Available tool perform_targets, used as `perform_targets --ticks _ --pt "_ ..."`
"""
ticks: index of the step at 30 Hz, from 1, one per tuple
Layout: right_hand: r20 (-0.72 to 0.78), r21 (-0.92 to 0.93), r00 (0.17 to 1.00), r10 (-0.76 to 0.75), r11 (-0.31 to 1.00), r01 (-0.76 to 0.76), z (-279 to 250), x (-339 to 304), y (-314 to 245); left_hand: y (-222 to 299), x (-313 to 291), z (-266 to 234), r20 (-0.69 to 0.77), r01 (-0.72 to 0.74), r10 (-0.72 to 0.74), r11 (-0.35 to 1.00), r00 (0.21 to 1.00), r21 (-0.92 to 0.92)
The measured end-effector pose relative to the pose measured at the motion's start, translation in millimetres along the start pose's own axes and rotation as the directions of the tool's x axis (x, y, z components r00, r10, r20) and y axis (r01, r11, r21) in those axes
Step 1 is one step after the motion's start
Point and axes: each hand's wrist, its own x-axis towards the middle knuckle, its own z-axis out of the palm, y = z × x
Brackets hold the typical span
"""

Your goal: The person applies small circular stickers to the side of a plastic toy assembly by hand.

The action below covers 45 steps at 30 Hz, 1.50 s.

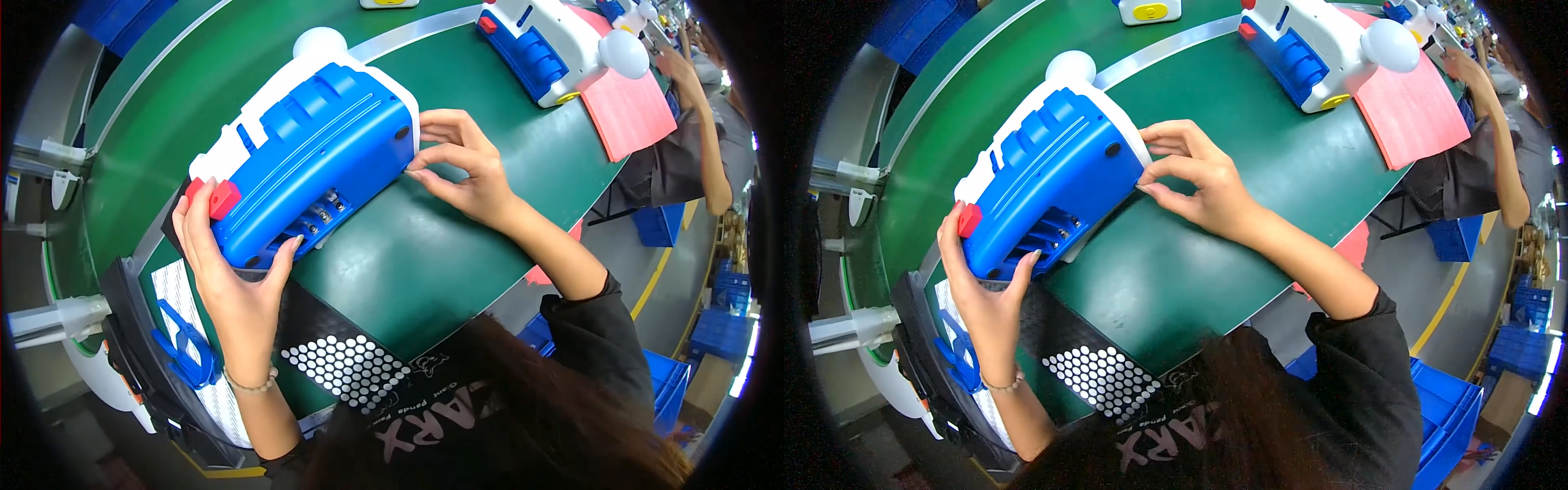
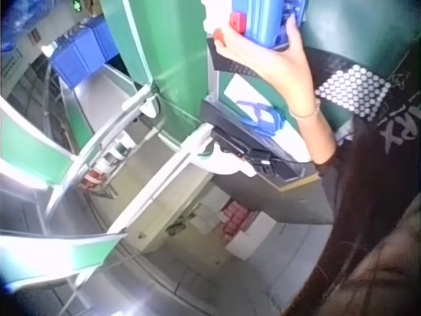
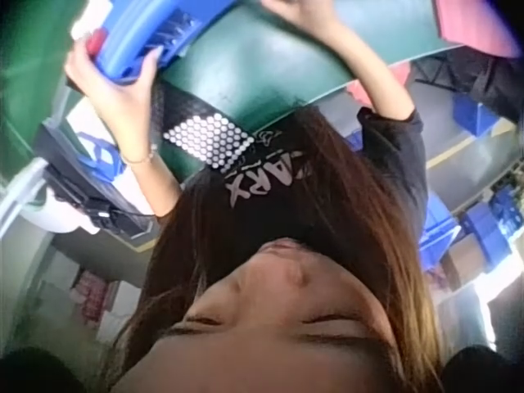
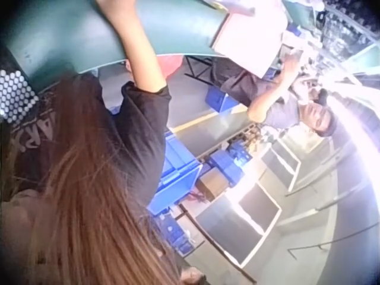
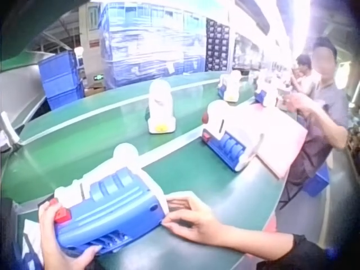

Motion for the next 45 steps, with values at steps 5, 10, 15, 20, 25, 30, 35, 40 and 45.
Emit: perform_targets --ticks 5,10,15,20,25,30,35,40,45 --pt "-0.149 0.129 0.978 0.144 0.984 -0.125 4.1 -1.4 9.3 -10.2 -2.6 2.4 -0.041 -0.045 0.046 0.998 0.998 0.036" --pt "0.08 0.666 0.873 0.482 0.626 -0.406 -40.4 20.1 32.8 -12.1 -17.5 5.4 -0.083 -0.175 0.173 0.985 0.981 -0.009" --pt "0.297 0.835 0.842 0.451 0.305 -0.458 -21.3 35.3 24.0 -11.7 -38.5 11.6 -0.021 -0.634 0.675 0.704 0.738 0.32" --pt "0.111 0.81 0.859 0.5 0.456 -0.37 -46.6 45.5 -27.9 -5.3 -38.7 27.8 -0.039 -0.625 0.679 0.695 0.734 0.355" --pt "-0.47 0.415 0.751 0.464 0.867 -0.276 -62.2 17.7 -17.8 22.1 -23.7 61.7 0.147 -0.422 0.395 0.857 0.907 0.296" --pt "-0.689 0.124 0.668 0.282 0.953 -0.276 -55.8 18.3 15.6 18.6 -32.8 77.2 0.344 -0.322 0.202 0.884 0.917 0.339" --pt "-0.773 0.055 0.588 0.239 0.948 -0.314 -75.1 16.1 39.2 7.3 -37.3 85.7 0.398 -0.258 0.128 0.921 0.908 0.292" --pt "-0.648 -0.514 0.755 0.103 0.673 -0.533 -101.8 1.5 7.1 8.5 -35.4 90.6 0.42 -0.296 0.194 0.936 0.887 0.193" --pt "-0.075 -0.882 0.776 0.626 0.322 -0.345 -130.6 36.7 -105.3 -26.4 -35.0 92.0 0.414 -0.267 0.144 0.93 0.899 0.254"
